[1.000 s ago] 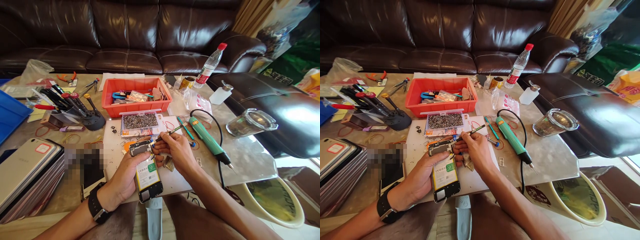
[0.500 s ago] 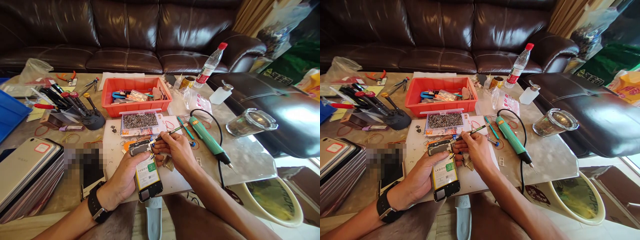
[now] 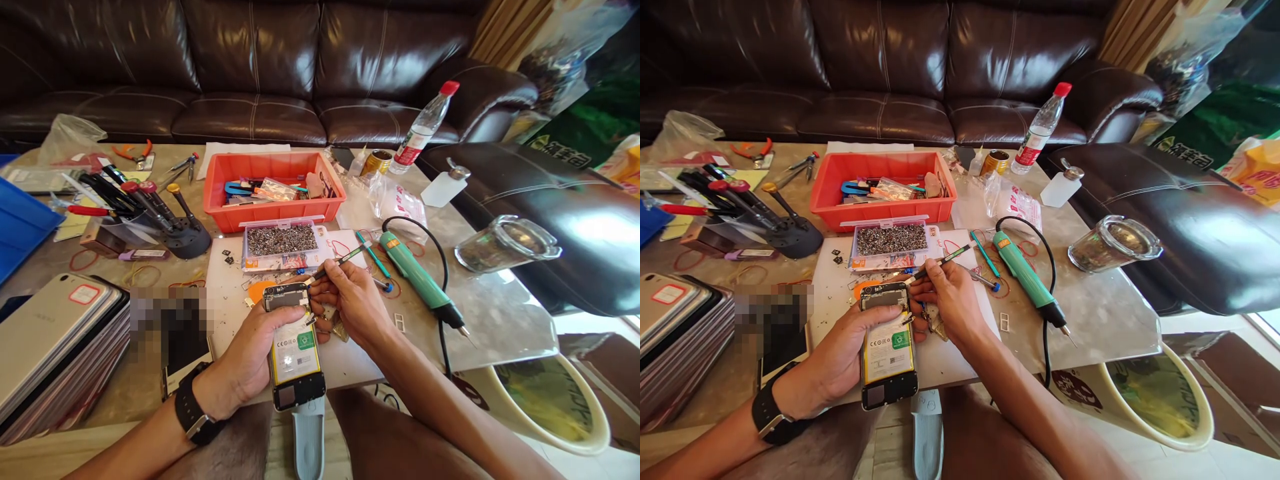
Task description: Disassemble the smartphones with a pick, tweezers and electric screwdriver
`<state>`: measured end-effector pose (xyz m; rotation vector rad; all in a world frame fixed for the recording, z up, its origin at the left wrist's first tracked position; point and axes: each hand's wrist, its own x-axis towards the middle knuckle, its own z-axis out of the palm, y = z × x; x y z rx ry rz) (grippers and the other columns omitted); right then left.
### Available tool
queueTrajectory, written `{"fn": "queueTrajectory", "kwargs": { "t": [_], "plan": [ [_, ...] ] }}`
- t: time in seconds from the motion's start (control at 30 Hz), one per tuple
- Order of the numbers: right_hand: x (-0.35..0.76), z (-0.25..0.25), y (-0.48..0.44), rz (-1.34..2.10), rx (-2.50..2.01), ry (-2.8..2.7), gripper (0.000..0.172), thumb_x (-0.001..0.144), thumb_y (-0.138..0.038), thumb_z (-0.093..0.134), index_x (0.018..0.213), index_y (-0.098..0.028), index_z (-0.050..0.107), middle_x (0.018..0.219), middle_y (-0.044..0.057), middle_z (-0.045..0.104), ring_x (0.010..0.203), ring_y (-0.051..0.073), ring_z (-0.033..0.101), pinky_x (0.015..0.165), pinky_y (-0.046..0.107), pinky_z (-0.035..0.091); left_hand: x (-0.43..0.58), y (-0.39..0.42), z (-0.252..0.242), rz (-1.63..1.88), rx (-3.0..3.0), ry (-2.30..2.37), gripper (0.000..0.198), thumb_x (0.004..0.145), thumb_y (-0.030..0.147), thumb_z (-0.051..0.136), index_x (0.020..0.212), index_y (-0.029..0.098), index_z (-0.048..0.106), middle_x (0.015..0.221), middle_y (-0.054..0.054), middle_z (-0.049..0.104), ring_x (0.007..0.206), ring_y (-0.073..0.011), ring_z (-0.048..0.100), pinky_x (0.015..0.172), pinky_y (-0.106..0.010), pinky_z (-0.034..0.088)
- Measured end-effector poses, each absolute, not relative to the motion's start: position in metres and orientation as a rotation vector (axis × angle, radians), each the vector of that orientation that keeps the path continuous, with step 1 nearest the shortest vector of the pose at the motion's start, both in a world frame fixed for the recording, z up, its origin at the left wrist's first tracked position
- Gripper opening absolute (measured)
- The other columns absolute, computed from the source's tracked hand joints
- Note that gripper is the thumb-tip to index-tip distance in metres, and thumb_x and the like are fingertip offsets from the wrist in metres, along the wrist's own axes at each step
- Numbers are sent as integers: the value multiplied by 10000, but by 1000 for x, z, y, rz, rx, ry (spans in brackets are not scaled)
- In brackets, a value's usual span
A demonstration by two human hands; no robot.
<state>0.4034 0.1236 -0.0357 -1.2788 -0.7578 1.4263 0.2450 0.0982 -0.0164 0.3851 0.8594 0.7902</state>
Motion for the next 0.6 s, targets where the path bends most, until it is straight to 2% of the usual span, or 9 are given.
{"fn": "queueTrajectory", "kwargs": {
  "t": [0.13,0.27,0.33,0.43,0.6],
  "plan": [
    [403,-33,124,1402,-1291,-810,397,871,-569,727,833,-179,661,709,20,706,591,124,675,563,225,562,246,99,-14,759,386,854,389,741,191,801,1120,139,732,832,-99,813,619,-234,760,603,-319,605],
    [404,-23,121,1448,-1350,-1002,305,853,-475,769,840,-200,636,654,-31,651,484,103,583,447,219,445,247,100,-13,745,400,868,418,740,164,784,1153,161,719,832,-84,812,624,-242,764,633,-344,618],
    [404,-18,121,1456,-1388,-1092,284,832,-438,787,830,-208,620,613,-47,628,456,105,551,421,222,392,248,101,-13,736,406,891,369,738,154,778,1103,152,726,838,-87,810,628,-241,762,650,-357,627],
    [406,-14,121,1423,-1420,-1209,242,845,-410,765,866,-201,645,618,-40,643,481,113,553,452,232,397,248,101,-12,720,417,910,288,752,157,762,1037,129,731,829,-100,804,640,-235,760,659,-353,631],
    [408,-16,119,1300,-1472,-1361,215,894,-405,720,874,-192,697,591,-39,641,525,109,561,494,221,404,249,103,-11,739,395,901,442,769,128,713,1210,145,689,835,-86,807,586,-217,744,632,-345,624]
  ]
}}
